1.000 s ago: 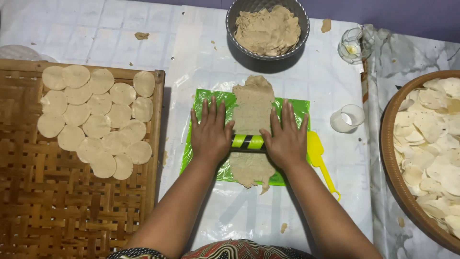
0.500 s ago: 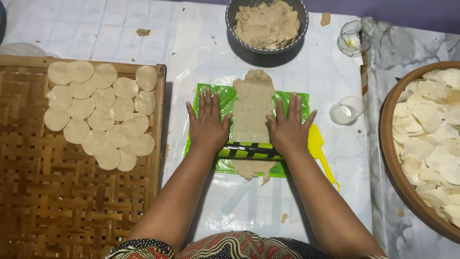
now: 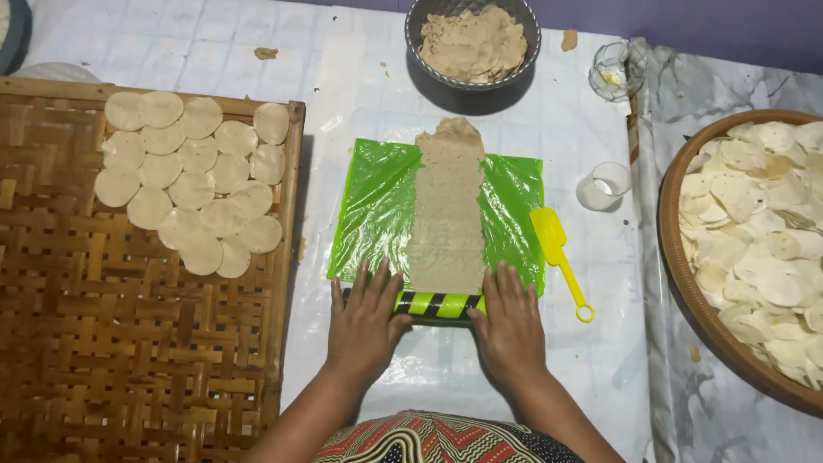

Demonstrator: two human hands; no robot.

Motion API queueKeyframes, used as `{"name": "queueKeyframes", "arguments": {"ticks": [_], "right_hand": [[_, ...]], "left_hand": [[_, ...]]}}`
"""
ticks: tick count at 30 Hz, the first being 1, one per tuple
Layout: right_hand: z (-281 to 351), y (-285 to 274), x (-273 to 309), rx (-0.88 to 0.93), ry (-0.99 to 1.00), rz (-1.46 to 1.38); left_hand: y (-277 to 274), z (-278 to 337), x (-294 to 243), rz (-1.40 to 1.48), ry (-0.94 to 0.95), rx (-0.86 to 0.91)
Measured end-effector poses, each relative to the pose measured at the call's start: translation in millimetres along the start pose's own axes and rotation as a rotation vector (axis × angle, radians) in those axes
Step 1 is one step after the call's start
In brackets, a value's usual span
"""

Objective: Preparing small dough circles by rolling out dough with a rolling pin and using a circular cutter.

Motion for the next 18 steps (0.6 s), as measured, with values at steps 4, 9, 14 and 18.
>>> {"name": "queueKeyframes", "arguments": {"ticks": [4,9,14,18], "right_hand": [[-10,-28,-45,0.025,0.266,-0.603],[-32,-29,-103,0.249,0.437,0.163],[-36,-24,-111,0.225,0.456,0.217],[-36,-10,-117,0.240,0.456,0.208]], "left_hand": [[-23,26,-10,0.220,-0.013,-0.108],[-33,35,-14,0.320,0.086,-0.097],[-27,40,-12,0.296,0.129,-0.128],[-29,41,-11,0.312,0.122,-0.143]]}}
Point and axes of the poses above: each hand's wrist, its own z-axis away from the middle knuckle, its own y-axis out of the palm, x = y × z, the point moved 4 cm from there along -z, towards the middle knuckle, and after that the axes turned 1 degree about y, right-handed, at the moved point
